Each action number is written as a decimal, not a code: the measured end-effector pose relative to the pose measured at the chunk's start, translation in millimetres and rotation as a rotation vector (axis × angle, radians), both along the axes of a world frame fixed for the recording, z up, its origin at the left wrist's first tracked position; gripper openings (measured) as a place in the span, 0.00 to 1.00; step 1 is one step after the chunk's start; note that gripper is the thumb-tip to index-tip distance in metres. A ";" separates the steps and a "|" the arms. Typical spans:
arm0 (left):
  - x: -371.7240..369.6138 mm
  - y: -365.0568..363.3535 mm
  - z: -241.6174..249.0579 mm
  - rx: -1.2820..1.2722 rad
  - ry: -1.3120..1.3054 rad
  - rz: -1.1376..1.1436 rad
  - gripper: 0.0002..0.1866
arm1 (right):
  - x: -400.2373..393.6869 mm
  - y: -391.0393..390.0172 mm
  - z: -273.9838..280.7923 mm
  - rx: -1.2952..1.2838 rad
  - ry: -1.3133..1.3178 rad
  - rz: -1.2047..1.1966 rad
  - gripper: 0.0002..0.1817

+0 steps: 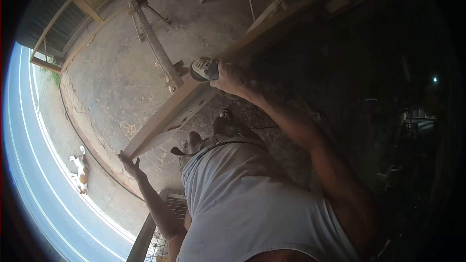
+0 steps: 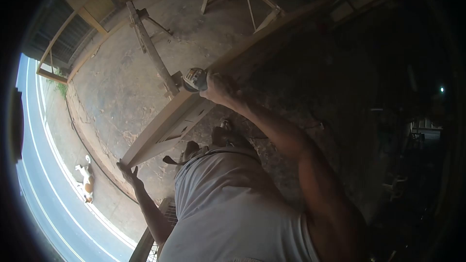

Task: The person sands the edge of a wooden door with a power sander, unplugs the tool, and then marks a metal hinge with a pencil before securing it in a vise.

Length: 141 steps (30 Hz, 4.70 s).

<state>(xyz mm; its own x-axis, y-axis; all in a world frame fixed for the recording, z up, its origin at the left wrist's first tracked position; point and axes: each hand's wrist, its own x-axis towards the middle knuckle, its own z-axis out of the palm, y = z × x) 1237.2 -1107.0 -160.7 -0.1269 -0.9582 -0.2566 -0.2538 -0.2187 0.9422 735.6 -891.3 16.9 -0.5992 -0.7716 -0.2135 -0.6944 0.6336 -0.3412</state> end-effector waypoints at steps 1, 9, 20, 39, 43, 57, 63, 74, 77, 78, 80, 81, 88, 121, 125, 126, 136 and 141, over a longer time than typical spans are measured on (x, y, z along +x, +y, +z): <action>-0.9 1.5 2.1 0.014 0.004 0.017 0.49 | -19.3 7.1 -6.6 -0.012 -0.010 -0.017 0.30; -8.6 7.4 16.5 0.035 -0.104 0.032 0.50 | -147.3 61.7 -7.4 -0.032 -0.041 -0.264 0.32; -243.6 73.9 52.6 -0.717 -0.956 -0.280 0.36 | -60.5 45.6 -12.6 -0.043 -0.039 0.070 0.33; -209.8 74.5 68.2 -0.659 -0.916 -0.219 0.37 | -173.2 73.4 12.9 0.056 -0.155 -0.393 0.33; -112.8 58.9 60.4 -0.496 -0.920 0.135 0.45 | -65.4 36.5 14.6 0.001 -0.101 -0.244 0.32; 28.3 23.0 13.0 0.347 0.559 0.232 0.55 | 235.6 -114.2 -9.6 0.019 -0.173 0.308 0.35; 48.7 12.7 12.9 0.453 0.747 0.134 0.60 | 325.0 -170.0 -9.9 0.086 -0.185 0.460 0.38; 53.4 13.3 16.3 0.475 0.784 0.100 0.60 | 327.2 -178.0 8.1 0.156 -0.095 0.443 0.40; 51.4 13.4 20.3 0.478 0.754 0.100 0.59 | 339.0 -178.6 -4.3 0.080 -0.079 0.527 0.43; 50.4 11.0 23.4 0.485 0.751 0.089 0.59 | 338.9 -175.4 -3.8 0.070 -0.070 0.532 0.41; 47.9 6.6 20.5 0.498 0.688 0.144 0.58 | 327.7 -160.4 -4.4 0.045 -0.021 0.524 0.41; 47.3 5.3 21.6 0.466 0.622 0.133 0.57 | 315.1 -149.1 -7.2 0.026 0.011 0.532 0.41; -1.7 13.3 64.1 -0.338 -0.271 0.229 0.37 | 191.1 -70.2 -1.0 0.052 -0.008 0.246 0.45; -556.7 157.2 63.4 -0.668 -0.911 -0.564 0.34 | -419.3 180.5 -22.0 -0.097 0.005 -0.170 0.27; -620.0 169.4 67.5 -0.663 -0.976 -0.622 0.37 | -498.8 209.9 -26.3 -0.115 0.080 -0.317 0.31; -638.7 176.3 67.7 -0.681 -0.900 -0.655 0.36 | -508.9 215.4 -27.7 -0.117 0.077 -0.294 0.31; -859.4 229.9 68.8 -0.655 -0.617 -1.036 0.33 | -619.4 252.9 -6.3 0.028 -0.006 -0.280 0.29; -911.4 252.2 90.6 -0.387 -0.657 -1.062 0.31 | -707.0 291.5 -31.5 -0.014 0.256 -0.229 0.29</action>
